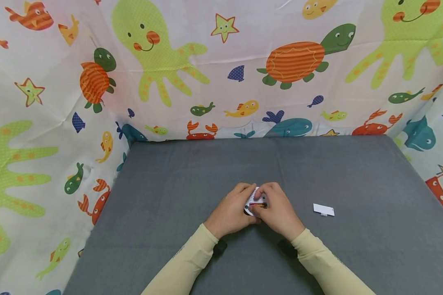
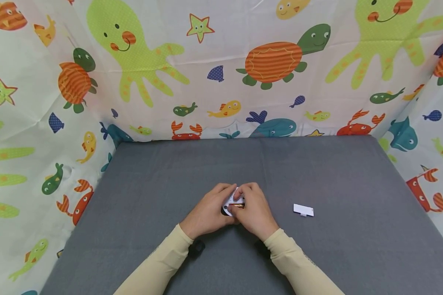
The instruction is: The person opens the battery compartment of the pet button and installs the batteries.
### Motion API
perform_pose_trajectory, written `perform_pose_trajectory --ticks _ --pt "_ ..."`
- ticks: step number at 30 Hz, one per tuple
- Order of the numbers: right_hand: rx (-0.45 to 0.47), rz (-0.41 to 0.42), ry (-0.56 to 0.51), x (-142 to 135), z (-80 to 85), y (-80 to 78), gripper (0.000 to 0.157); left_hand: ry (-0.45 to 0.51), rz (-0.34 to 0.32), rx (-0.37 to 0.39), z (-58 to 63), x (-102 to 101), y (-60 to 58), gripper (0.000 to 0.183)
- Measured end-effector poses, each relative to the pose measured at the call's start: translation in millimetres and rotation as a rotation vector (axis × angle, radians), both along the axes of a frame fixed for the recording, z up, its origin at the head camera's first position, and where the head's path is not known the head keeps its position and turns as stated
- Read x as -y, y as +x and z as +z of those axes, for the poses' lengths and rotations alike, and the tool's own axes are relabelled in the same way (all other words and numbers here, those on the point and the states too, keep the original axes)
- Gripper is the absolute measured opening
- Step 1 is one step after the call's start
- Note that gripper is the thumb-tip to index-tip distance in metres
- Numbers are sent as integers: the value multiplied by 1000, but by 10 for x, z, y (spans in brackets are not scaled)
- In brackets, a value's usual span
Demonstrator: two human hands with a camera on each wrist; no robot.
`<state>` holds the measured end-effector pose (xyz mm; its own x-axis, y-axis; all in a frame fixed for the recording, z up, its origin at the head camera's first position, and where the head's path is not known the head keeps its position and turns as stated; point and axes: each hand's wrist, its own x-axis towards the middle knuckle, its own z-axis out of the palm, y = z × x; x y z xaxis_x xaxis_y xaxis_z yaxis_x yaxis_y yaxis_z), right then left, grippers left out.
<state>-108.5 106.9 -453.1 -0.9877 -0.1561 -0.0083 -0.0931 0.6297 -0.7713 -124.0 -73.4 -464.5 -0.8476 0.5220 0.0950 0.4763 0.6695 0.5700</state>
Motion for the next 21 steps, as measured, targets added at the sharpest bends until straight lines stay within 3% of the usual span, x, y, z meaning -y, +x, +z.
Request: perform_pose_trajectory --ticks 10,16,21 --pt "-36 3 45 -91 -35 -40 33 -2 -20 -11 -2 -30 -9 98" --pt "-135 85 125 -314 36 -14 20 22 8 74 6 -39 -19 98" --pt "-216 105 272 -676 65 -7 29 26 51 142 -19 -8 -32 100"
